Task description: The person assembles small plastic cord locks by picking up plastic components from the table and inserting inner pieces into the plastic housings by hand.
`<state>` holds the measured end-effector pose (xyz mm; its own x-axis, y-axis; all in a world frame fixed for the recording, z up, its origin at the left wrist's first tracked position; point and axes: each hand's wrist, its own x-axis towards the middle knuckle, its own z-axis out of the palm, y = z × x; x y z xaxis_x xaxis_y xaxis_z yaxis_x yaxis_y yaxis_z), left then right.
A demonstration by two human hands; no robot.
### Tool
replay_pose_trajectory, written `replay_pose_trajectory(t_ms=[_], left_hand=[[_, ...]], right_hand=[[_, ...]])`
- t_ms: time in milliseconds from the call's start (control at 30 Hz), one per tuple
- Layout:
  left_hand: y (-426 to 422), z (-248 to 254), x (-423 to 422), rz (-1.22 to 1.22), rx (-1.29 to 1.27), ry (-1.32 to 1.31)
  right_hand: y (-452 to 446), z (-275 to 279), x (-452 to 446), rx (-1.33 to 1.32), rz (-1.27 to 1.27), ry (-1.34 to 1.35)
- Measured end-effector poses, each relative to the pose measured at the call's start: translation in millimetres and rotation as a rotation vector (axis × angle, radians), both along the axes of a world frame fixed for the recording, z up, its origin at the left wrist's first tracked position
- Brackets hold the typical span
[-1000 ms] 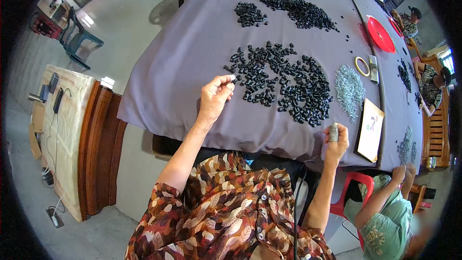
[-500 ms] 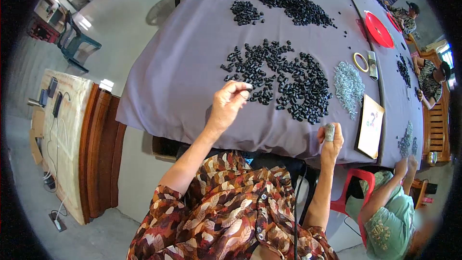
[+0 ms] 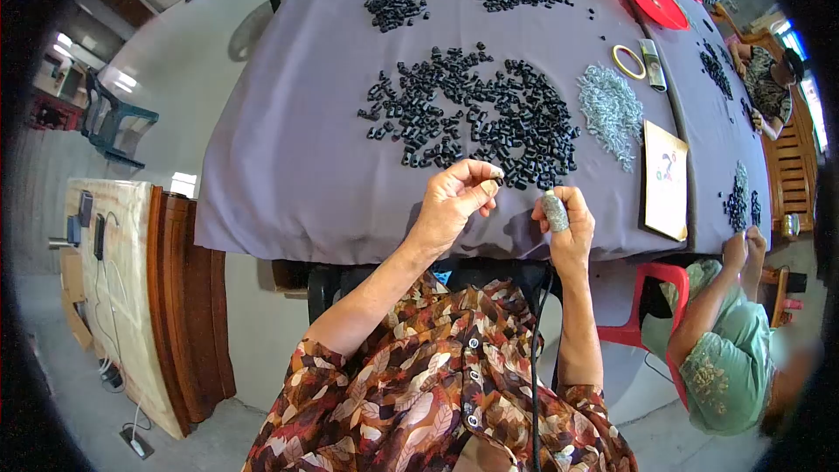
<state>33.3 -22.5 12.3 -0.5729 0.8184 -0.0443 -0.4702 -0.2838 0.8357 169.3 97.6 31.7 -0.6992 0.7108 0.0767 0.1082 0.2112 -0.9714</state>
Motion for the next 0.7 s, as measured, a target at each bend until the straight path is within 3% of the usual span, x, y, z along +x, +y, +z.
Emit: replay_pose_trajectory(t_ms=[233, 333, 700], left_hand=[[13.1, -5.9, 23.5, -0.114, 0.049, -0.134], [16.0, -9.3, 31.1, -0.145, 0.041, -0.138], [4.1, -11.1, 26.3, -0.145, -0.083, -0.085]], right_hand=[[-7.9, -0.9, -0.9, 0.096, 0.011, 0.128], [-10.6, -3.9, -1.7, -0.023, 0.022, 0.141], [-15.6, -9.4, -4.9, 0.080, 0.052, 0.020]])
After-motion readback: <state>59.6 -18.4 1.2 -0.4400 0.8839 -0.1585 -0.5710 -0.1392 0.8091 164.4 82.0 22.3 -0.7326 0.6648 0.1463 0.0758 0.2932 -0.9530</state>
